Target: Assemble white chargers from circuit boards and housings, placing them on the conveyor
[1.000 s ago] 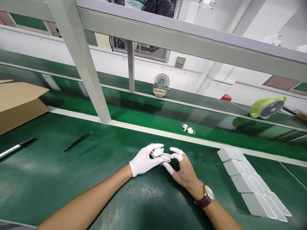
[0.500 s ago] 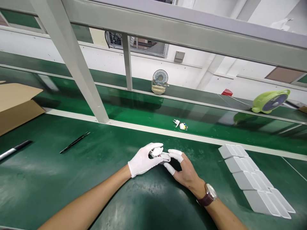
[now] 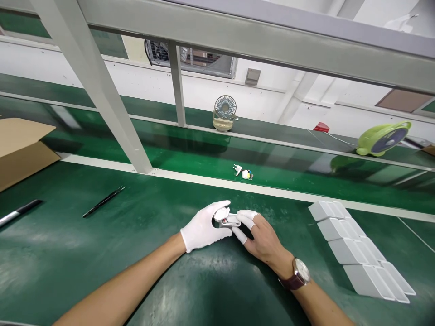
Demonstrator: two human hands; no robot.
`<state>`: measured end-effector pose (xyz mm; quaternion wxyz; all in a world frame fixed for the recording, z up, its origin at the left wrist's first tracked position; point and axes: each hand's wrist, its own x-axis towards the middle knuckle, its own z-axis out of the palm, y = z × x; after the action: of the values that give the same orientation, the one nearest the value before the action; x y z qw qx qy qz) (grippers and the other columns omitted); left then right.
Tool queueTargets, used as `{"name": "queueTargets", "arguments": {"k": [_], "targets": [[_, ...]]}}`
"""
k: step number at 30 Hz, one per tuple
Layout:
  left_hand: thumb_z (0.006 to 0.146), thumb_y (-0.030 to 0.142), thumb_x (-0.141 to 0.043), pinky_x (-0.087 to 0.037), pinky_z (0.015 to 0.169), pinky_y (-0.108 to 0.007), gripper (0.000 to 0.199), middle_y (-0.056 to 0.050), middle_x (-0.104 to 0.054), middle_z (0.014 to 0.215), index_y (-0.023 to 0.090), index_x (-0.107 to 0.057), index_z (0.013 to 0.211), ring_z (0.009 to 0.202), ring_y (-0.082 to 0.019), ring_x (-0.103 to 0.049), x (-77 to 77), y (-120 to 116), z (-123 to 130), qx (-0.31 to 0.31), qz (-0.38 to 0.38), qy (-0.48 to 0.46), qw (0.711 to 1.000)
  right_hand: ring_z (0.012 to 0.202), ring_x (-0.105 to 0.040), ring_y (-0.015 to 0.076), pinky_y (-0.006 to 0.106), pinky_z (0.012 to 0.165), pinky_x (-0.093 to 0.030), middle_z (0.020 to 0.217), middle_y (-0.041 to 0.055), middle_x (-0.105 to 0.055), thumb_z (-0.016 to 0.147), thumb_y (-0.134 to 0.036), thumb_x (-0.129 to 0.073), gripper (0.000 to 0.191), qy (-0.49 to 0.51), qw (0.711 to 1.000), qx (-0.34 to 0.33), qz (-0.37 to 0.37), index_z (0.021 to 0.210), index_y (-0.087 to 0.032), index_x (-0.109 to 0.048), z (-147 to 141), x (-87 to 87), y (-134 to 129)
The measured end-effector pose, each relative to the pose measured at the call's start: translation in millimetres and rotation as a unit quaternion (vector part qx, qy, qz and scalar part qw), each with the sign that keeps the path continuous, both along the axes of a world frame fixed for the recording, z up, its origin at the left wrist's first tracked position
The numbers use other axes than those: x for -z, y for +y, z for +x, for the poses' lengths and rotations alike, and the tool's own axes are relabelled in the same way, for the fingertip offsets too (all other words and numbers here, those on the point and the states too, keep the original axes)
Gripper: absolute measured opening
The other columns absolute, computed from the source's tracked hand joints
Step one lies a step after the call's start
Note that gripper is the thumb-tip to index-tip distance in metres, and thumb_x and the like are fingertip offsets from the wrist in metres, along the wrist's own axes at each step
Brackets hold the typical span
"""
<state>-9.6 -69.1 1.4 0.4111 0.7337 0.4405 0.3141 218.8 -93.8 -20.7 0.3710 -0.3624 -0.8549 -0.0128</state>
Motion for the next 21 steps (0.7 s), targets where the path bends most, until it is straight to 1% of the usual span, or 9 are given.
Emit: {"name": "queueTargets", "arguments": {"k": [2,4,7,10,13,16,19,21], "targets": [[0.080,0.037,-0.075,-0.053,0.102,-0.038,0.069,-0.004,-0.067,0.126,0.027,-0.047,0.143,0.112,-0.023,-0.065,4.1,-3,2,-0.014,0.031,0.023,0.999,0.110,-0.064,0.0278,0.047,0.091,-0.059,0.119,0.0134,-0.066,0.093,-0.019,-0.064,0.054,-0.012,1.000,-0.017,-0.014,0.143,-0.022,-0.043,4,-3.1,0],[0.084,0.034,-0.072,-0.053,0.100,-0.039,0.067,-0.004,-0.067,0.125,0.028,-0.045,0.144,0.112,-0.023,-0.065,7.9,-7,4,-0.025,0.076,0.046,0.996,0.111,-0.064,0.0274,0.046,0.091,-0.059,0.120,0.0128,-0.066,0.094,-0.019,-0.063,0.053,-0.027,0.999,-0.030,-0.032,0.143,-0.023,-0.043,10,-6.5,1],[0.086,0.028,-0.069,-0.055,0.092,-0.038,0.067,-0.005,-0.068,0.115,0.028,-0.040,0.146,0.103,-0.022,-0.067,10.9,-10,7,-0.018,0.145,0.068,0.987,0.109,-0.066,0.0265,0.045,0.090,-0.060,0.118,0.0111,-0.067,0.095,-0.022,-0.063,0.046,-0.036,0.997,-0.038,-0.049,0.139,-0.025,-0.047,16,-10.3,2],[0.087,0.026,-0.066,-0.055,0.084,-0.037,0.064,-0.005,-0.067,0.106,0.028,-0.039,0.145,0.094,-0.022,-0.066,10.6,-12,8,-0.015,0.187,0.084,0.979,0.108,-0.067,0.0253,0.043,0.089,-0.061,0.116,0.0102,-0.068,0.095,-0.024,-0.065,0.041,-0.023,0.997,-0.045,-0.057,0.134,-0.025,-0.052,19,-11.5,2],[0.088,0.025,-0.066,-0.055,0.081,-0.035,0.063,-0.005,-0.066,0.102,0.027,-0.039,0.145,0.089,-0.021,-0.065,9.8,-12,7,-0.013,0.203,0.090,0.975,0.109,-0.068,0.0240,0.042,0.091,-0.061,0.116,0.0098,-0.068,0.095,-0.023,-0.065,0.037,0.002,0.996,-0.052,-0.070,0.130,-0.025,-0.056,19,-10.7,2],[0.087,0.025,-0.067,-0.055,0.081,-0.036,0.065,-0.005,-0.066,0.102,0.027,-0.038,0.145,0.089,-0.021,-0.065,10.1,-12,6,-0.013,0.207,0.091,0.974,0.110,-0.067,0.0225,0.041,0.093,-0.060,0.118,0.0094,-0.068,0.095,-0.023,-0.065,0.032,0.026,0.994,-0.059,-0.090,0.126,-0.026,-0.059,17,-9.3,2],[0.087,0.024,-0.067,-0.055,0.083,-0.036,0.068,-0.005,-0.067,0.105,0.027,-0.035,0.146,0.092,-0.021,-0.065,11.4,-11,5,-0.011,0.204,0.089,0.975,0.109,-0.068,0.0220,0.040,0.092,-0.059,0.118,0.0090,-0.068,0.095,-0.025,-0.066,0.020,0.057,0.989,-0.053,-0.127,0.114,-0.025,-0.063,15,-7.5,2],[0.086,0.023,-0.068,-0.055,0.085,-0.037,0.070,-0.005,-0.067,0.107,0.028,-0.033,0.148,0.095,-0.022,-0.065,12.2,-11,4,-0.013,0.204,0.085,0.975,0.109,-0.068,0.0223,0.040,0.092,-0.059,0.119,0.0089,-0.068,0.093,-0.027,-0.067,0.014,0.089,0.982,-0.040,-0.160,0.106,-0.024,-0.062,13,-6.0,2]]}}
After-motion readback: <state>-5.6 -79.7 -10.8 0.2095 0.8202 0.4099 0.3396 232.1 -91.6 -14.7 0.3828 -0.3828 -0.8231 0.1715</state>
